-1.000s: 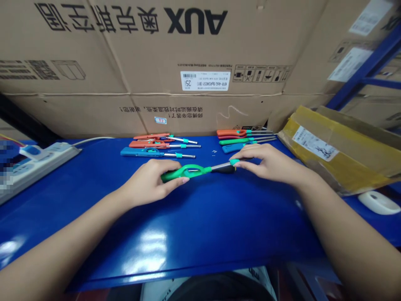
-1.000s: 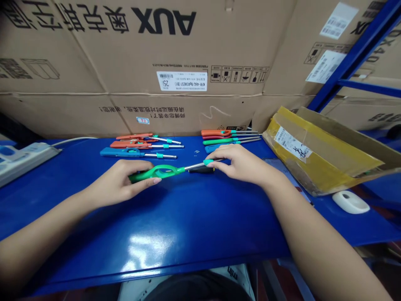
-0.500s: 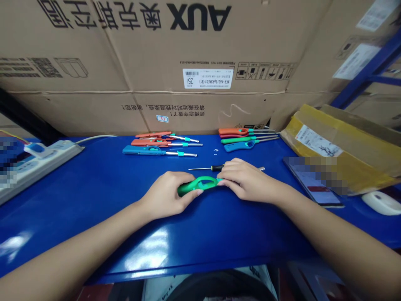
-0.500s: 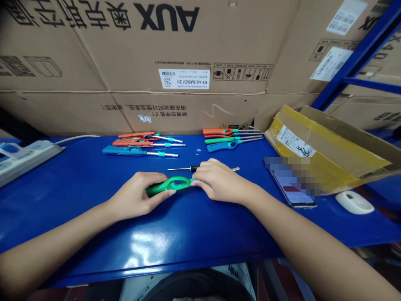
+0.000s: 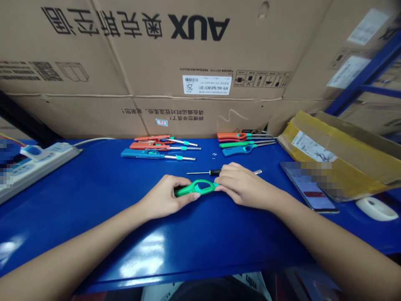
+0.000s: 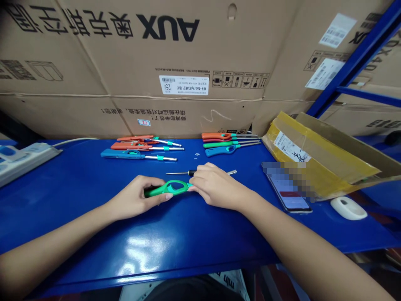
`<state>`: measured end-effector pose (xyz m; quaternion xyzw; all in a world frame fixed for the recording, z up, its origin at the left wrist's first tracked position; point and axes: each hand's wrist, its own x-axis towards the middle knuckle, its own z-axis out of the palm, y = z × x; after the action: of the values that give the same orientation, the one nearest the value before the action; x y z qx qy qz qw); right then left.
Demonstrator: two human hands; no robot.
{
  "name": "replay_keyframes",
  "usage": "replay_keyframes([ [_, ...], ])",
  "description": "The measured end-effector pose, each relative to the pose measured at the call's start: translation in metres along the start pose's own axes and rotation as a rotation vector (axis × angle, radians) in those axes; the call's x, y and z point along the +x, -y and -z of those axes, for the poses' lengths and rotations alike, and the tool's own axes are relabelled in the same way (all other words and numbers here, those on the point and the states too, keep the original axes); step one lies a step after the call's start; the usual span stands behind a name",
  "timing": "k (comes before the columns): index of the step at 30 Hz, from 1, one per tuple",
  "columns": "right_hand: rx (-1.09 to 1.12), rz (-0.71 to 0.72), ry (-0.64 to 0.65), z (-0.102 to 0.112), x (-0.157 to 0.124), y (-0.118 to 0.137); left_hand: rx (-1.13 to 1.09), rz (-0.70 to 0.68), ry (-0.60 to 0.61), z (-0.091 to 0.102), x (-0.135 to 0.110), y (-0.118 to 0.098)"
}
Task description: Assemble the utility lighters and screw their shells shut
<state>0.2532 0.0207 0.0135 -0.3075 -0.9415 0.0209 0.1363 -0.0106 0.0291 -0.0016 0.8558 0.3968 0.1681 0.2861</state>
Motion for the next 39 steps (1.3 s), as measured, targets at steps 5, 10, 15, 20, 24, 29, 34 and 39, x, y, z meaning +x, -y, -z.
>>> replay_keyframes([
  [5,0.011,-0.057,0.002,0.007,0.001,0.005,0.048,-0.045,-0.056,-0.002,-0.002,-0.002],
  [10,0.05,-0.146,0.001,0.005,0.005,0.026,0.151,-0.146,-0.137,-0.012,-0.007,-0.012],
  [15,0.061,-0.187,0.058,0.001,0.01,0.037,0.175,-0.182,-0.157,-0.012,-0.01,-0.014],
  [20,0.007,-0.24,0.01,0.025,0.011,0.005,0.143,-0.086,-0.265,-0.003,-0.007,-0.006],
  [24,-0.038,-0.267,0.021,0.052,0.006,-0.049,0.131,-0.015,-0.274,-0.001,-0.006,-0.001],
  [29,-0.09,-0.363,-0.006,0.059,0.002,-0.121,0.126,-0.005,-0.19,-0.007,-0.006,0.002],
  [34,-0.107,-0.356,0.013,0.041,0.002,-0.162,0.13,0.016,-0.162,-0.006,-0.004,0.004],
  [39,-0.139,-0.361,-0.017,0.03,-0.001,-0.175,0.131,0.025,-0.148,-0.005,-0.004,0.005],
])
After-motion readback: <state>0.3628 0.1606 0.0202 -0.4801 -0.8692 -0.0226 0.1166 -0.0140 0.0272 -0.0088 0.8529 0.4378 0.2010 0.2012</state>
